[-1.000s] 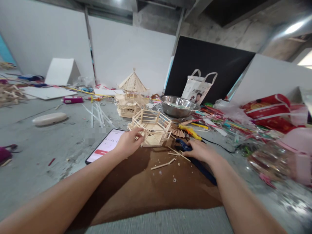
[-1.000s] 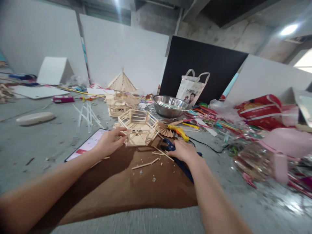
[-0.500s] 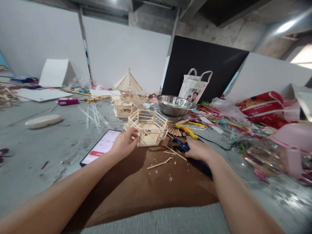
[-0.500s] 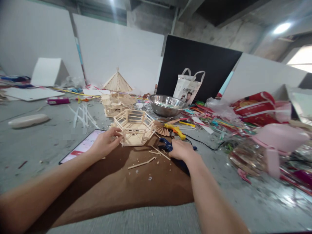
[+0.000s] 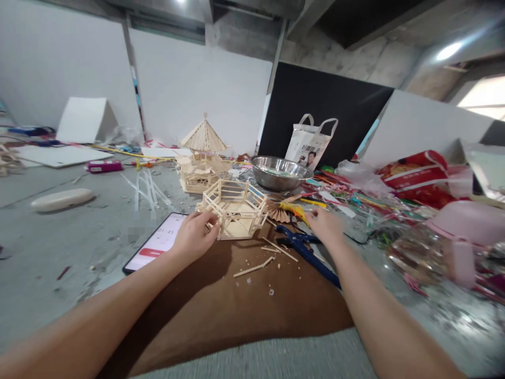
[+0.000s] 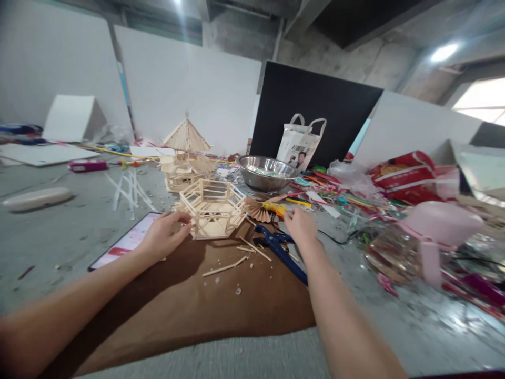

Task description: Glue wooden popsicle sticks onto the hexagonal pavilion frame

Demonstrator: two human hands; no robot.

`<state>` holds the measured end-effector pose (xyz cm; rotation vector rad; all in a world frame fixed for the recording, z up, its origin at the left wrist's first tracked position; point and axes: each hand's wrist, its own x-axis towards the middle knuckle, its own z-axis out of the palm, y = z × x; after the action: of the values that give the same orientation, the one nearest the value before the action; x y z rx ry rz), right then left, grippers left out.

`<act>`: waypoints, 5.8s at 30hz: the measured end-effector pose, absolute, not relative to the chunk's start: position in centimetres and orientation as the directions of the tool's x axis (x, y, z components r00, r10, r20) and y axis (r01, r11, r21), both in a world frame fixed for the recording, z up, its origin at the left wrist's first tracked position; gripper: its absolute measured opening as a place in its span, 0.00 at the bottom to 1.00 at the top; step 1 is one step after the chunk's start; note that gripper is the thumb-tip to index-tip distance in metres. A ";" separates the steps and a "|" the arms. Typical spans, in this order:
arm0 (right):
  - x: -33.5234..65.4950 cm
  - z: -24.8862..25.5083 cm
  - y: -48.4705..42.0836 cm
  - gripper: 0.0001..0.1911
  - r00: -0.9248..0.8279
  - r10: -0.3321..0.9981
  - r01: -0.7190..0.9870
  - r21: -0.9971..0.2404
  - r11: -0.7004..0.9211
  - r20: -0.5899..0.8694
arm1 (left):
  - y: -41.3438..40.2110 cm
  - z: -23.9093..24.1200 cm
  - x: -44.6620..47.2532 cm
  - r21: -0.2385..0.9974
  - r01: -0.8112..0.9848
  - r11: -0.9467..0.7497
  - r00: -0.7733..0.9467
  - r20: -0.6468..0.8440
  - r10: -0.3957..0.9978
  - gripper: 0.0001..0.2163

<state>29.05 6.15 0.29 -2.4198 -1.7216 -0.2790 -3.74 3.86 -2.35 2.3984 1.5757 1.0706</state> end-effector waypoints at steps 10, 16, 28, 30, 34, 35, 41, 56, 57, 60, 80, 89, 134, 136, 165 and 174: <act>30.9 -1.8 10.0 0.15 0.258 0.963 0.966 -0.051 -0.255 0.082 | 4.0 -2.3 -3.7 0.310 0.834 -0.457 0.282 0.471 0.836 0.12; 31.8 -1.2 10.2 0.16 0.340 0.933 0.935 -0.151 -0.322 0.118 | 3.9 -2.9 -3.2 0.257 0.872 -0.416 0.261 0.475 0.840 0.12; 29.1 6.7 7.5 0.17 0.244 0.928 0.499 -0.857 0.129 0.282 | 4.6 -3.0 -2.9 0.264 0.881 -0.393 0.243 0.460 0.854 0.12; 27.6 7.5 6.6 0.14 0.120 0.969 0.276 -0.945 0.176 0.216 | 4.8 -3.0 -2.8 0.273 0.884 -0.379 0.227 0.459 0.859 0.11; 24.8 8.0 5.7 0.12 -0.035 0.995 0.165 -0.981 0.102 0.098 | 5.0 -3.2 -2.5 0.338 0.875 -0.346 0.163 0.468 0.868 0.09; 24.2 8.1 5.7 0.12 -0.074 0.993 0.172 -0.980 0.099 0.087 | 5.0 -3.3 -2.4 0.357 0.871 -0.336 0.144 0.469 0.871 0.09; 21.1 9.7 5.9 0.12 -0.198 0.978 0.283 -0.951 0.126 0.070 | 5.2 -3.9 -2.0 0.431 0.848 -0.310 0.064 0.495 0.866 0.07; 18.9 8.7 4.6 0.13 -0.254 0.949 0.331 -0.905 0.268 0.188 | 5.0 -4.0 -2.2 0.440 0.807 -0.394 0.101 0.555 0.826 0.05; 18.9 8.7 4.5 0.13 -0.258 0.945 0.333 -0.900 0.281 0.200 | 4.9 -4.0 -2.1 0.436 0.806 -0.399 0.105 0.558 0.823 0.05; 18.6 8.9 4.0 0.12 -0.314 0.915 0.273 -0.899 0.343 0.254 | 4.7 -3.9 -2.0 0.427 0.808 -0.406 0.111 0.566 0.817 0.06; 18.2 9.5 2.7 0.21 -0.460 0.845 0.709 -0.460 0.535 0.274 | 4.4 -4.2 -1.7 0.411 0.802 -0.434 0.155 0.558 0.815 0.07; 18.2 9.1 3.0 0.21 -0.484 0.820 0.743 -0.351 0.570 0.306 | 3.9 -3.6 -1.8 0.423 0.812 -0.401 0.107 0.567 0.817 0.08; 17.8 8.5 3.1 0.20 -0.473 0.822 0.763 -0.320 0.562 0.317 | 3.5 -3.5 -2.3 0.384 0.811 -0.441 0.138 0.608 0.782 0.18; 17.7 8.5 3.2 0.20 -0.478 0.816 0.756 -0.321 0.570 0.325 | 3.5 -3.5 -2.3 0.384 0.812 -0.439 0.135 0.608 0.782 0.18; 17.3 8.3 3.0 0.22 -0.490 0.826 0.818 -0.182 0.546 0.278 | 3.6 -3.6 -2.4 0.392 0.818 -0.421 0.111 0.612 0.783 0.18; 17.1 8.2 3.0 0.22 -0.498 0.817 0.811 -0.177 0.557 0.291 | 3.8 -3.6 -2.4 0.391 0.816 -0.427 0.114 0.615 0.780 0.18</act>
<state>17.14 2.98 8.15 -1.3346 -2.4548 0.0234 -2.38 3.76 -3.62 2.3772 1.7050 1.2628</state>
